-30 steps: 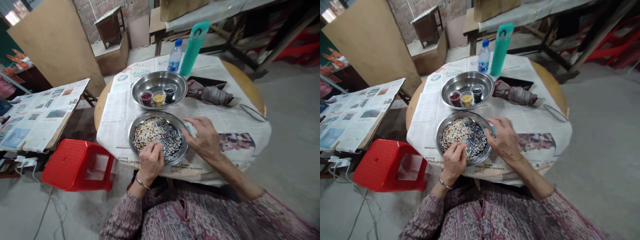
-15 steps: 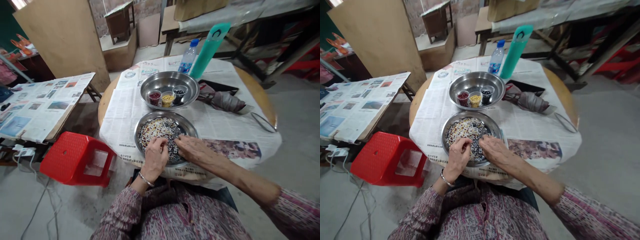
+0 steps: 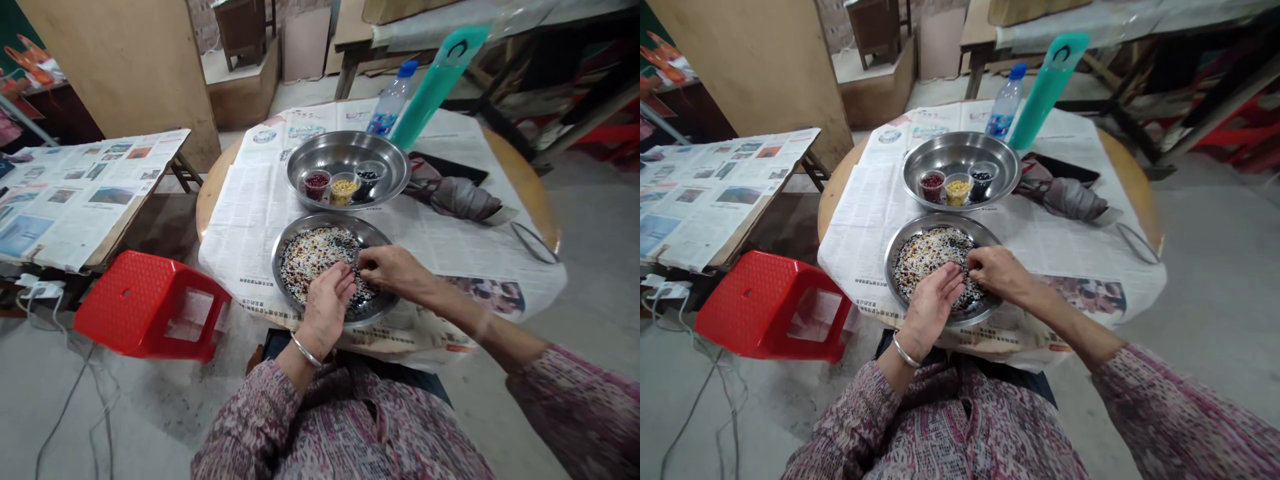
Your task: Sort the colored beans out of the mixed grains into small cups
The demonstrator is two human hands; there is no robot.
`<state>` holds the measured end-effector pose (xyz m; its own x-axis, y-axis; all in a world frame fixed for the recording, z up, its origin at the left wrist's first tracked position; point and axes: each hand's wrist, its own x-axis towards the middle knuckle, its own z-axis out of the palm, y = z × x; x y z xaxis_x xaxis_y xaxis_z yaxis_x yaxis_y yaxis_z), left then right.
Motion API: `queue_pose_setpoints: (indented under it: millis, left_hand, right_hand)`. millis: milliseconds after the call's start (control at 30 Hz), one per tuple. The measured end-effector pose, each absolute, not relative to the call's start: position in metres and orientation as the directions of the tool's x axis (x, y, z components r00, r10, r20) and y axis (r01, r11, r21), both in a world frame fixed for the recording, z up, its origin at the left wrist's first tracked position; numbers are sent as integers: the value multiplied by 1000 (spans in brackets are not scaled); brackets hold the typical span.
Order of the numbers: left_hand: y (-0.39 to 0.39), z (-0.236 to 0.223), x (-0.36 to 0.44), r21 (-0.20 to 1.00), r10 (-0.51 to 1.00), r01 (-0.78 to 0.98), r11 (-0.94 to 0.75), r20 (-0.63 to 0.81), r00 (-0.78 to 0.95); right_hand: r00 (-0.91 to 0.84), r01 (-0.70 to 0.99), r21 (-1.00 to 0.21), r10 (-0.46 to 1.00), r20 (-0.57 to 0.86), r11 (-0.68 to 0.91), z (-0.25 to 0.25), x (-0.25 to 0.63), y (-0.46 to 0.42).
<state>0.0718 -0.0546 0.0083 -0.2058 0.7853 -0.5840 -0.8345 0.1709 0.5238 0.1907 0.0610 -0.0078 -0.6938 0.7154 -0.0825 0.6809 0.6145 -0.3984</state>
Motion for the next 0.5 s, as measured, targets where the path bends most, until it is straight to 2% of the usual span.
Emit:
queue_pose_setpoints:
  millis: [100,167,233,367,500]
  left_hand:
    - [-48,7,75,438,782,-877,197,-610,-128]
    - [-42,5,77,365,796,-913,183,-600,-81]
    - [-37,3,78,309,795,-935,174,-604,-51]
    - [-35,-3,78,267,797,-951,154,-602,-41]
    - [-45,-2,72,315,826,-944,100,-556,-98]
  right_hand:
    - [-676,612,-641,727,-119,463,16,186,51]
    - [-715,530,-724,691,-102,441,32,184,38]
    - [-761,473,-757,642,-94,451,42,182,28]
    - [-701,507,-696,713,10,508,44,189,33]
    - [-717,610,-476,697,10,633,27,204,51]
